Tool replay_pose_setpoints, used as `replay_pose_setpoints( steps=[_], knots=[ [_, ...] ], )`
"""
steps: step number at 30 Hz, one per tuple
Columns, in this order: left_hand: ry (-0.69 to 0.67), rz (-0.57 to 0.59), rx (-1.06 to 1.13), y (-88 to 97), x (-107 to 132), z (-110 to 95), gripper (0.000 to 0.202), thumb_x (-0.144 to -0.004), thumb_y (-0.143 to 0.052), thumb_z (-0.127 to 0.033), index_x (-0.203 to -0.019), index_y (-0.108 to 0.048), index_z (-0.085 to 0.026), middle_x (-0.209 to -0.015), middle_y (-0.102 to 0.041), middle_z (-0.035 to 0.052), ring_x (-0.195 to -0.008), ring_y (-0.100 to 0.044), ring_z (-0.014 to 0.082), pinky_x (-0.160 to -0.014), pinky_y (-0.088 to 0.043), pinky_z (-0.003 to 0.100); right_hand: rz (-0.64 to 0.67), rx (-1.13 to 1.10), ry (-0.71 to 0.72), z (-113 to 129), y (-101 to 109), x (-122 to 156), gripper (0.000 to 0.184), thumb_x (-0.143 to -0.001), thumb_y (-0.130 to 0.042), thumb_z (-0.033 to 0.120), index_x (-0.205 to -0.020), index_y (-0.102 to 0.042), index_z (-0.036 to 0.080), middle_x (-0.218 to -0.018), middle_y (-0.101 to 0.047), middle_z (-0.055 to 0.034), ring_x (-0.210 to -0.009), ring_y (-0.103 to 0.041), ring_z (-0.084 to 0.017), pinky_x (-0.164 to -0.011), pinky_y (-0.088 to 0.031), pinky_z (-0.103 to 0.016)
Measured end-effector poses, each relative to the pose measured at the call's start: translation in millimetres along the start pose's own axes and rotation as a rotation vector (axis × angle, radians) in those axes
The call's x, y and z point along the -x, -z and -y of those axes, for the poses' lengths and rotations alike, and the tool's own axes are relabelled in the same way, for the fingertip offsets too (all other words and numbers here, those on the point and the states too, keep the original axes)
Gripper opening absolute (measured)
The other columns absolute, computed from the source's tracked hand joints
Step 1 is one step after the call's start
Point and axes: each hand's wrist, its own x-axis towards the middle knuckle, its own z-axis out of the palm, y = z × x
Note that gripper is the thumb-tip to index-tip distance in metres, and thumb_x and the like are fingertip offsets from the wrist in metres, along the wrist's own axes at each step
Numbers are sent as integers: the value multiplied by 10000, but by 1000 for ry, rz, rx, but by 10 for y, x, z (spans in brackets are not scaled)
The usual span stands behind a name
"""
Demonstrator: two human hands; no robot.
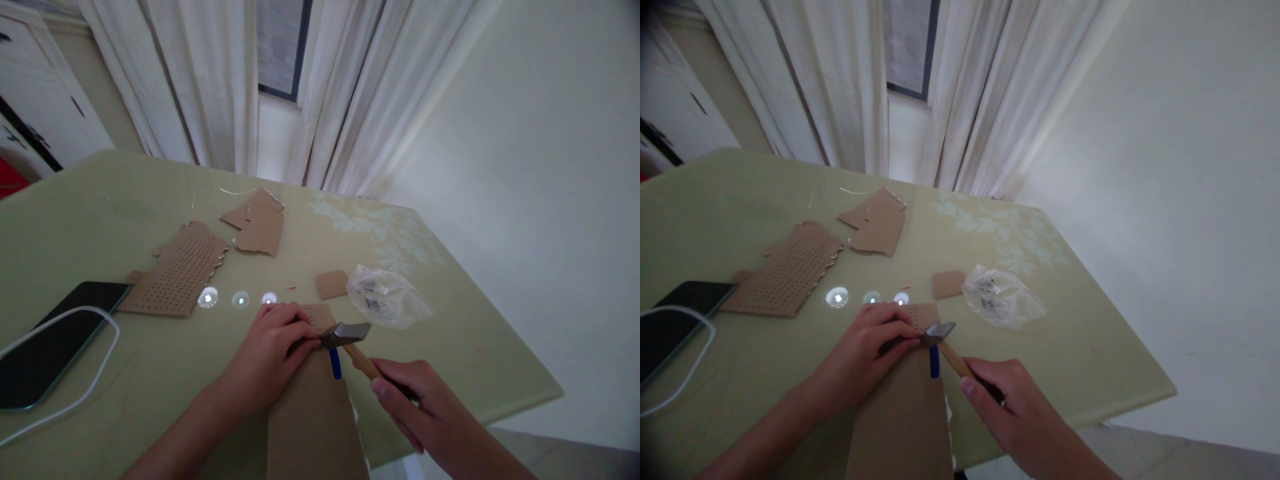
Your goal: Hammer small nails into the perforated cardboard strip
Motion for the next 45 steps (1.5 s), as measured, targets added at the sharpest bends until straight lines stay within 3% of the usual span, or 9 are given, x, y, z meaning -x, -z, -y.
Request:
replay_pose_setpoints(
  steps=[4, 9, 16, 23, 28, 33, 40, 45],
  knots=[
    [5, -20, 21, -16, 1, 10, 150, -1022, -753, -174, -1007, -857, -280, -1067, -791, 28, -1008, -722, 242, -947, -494, 431, -6, -42, 0, -39, -25, -10, 492, -1165, -499, 587, -949, -695, 191, -527, -475, 82, -437, -407, -102, -456, -284, -250],
    [35, -26, 61, -32, 16, 22, 132, -999, -782, -174, -985, -866, -276, -1071, -769, 39, -1010, -701, 244, -931, -526, 415, -18, -66, 5, -75, -52, -3, 531, -1166, -487, 599, -872, -664, 194, -518, -484, 76, -427, -392, -95, -454, -273, -252],
    [60, -30, 158, -15, 16, 6, 247, -1020, -646, -121, -1067, -854, -246, -1134, -749, 68, -1063, -709, 235, -970, -579, 394, -66, -108, 44, -30, 10, 43, 510, -1161, -500, 596, -1006, -742, 175, -545, -411, 86, -410, -343, -83, -429, -250, -246],
    [120, -23, 173, -28, 7, 18, 112, -972, -810, -218, -1006, -885, -294, -1108, -778, 40, -1063, -726, 245, -975, -597, 400, -41, -48, 32, -26, -31, 27, 482, -1162, -517, 567, -930, -705, 188, -527, -482, 78, -428, -406, -93, -452, -308, -240],
    [121, -35, 163, -32, -3, 3, 100, -971, -823, -268, -1019, -897, -315, -1105, -788, 43, -1062, -735, 255, -974, -609, 413, -1, -39, -4, -38, -55, 18, 481, -1162, -521, 567, -892, -663, 195, -541, -493, 77, -442, -428, -95, -474, -325, -242],
    [116, -11, 148, -18, -5, 0, 219, -926, -885, -261, -1125, -884, -354, -1190, -793, 33, -1134, -729, 275, -1039, -580, 447, -7, -50, 6, -41, -56, 7, 499, -1171, -491, 574, -917, -675, 186, -530, -469, 86, -423, -397, -89, -457, -296, -241],
    [128, -20, 164, -18, 4, -12, 352, -881, -920, -261, -1218, -847, -327, -1287, -784, 57, -1207, -728, 298, -1092, -584, 481, -30, -37, 27, 27, -37, -5, 475, -1160, -514, 573, -973, -720, 188, -534, -487, 78, -450, -402, -106, -481, -311, -252],
    [168, -29, 142, -15, 11, -8, 563, -798, -967, -237, -1329, -789, -293, -1375, -761, 77, -1272, -717, 325, -1132, -588, 500, -20, 36, 56, 54, -54, -59, 528, -1151, -509, 601, -919, -719, 175, -638, -452, 60, -576, -417, -120, -560, -325, -257]
  ],
)
